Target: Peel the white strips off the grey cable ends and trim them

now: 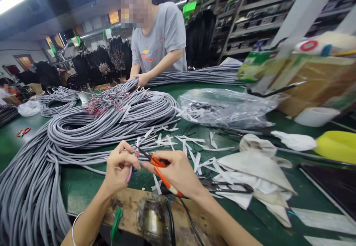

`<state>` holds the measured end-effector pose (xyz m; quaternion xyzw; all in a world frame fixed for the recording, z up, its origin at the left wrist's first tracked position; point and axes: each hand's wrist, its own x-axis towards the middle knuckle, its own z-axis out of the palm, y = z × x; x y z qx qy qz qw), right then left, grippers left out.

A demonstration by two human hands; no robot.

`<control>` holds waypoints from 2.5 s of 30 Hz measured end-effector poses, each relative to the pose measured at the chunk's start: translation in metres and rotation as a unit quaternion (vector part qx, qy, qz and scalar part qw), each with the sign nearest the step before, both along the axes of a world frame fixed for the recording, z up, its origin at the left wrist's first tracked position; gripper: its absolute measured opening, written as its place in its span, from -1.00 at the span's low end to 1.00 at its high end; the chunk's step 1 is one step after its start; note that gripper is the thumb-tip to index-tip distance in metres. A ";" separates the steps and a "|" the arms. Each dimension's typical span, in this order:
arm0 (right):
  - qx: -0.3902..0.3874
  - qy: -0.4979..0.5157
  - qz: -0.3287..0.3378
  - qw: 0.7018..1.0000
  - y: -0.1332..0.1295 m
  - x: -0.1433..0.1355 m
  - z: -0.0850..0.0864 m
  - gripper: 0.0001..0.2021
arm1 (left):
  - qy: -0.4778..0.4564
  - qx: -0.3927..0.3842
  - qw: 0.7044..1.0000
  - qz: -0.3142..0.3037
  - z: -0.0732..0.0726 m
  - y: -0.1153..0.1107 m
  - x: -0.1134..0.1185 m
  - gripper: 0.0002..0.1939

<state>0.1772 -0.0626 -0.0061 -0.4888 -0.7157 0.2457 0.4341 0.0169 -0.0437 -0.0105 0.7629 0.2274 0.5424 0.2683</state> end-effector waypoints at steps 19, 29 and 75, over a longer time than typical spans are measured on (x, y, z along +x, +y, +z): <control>0.013 -0.087 0.066 0.994 0.000 0.015 -0.002 -0.49 | 0.039 0.029 0.997 -0.056 -0.001 -0.001 -0.003 -0.70; 0.072 0.128 -0.021 0.989 0.001 0.006 0.006 -0.61 | -0.047 -0.314 0.942 -0.110 -0.005 -0.005 0.003 -0.57; 0.249 -0.131 -0.042 0.959 0.005 -0.001 -0.020 -0.82 | -0.029 -0.064 0.996 0.047 0.000 -0.010 -0.005 -0.72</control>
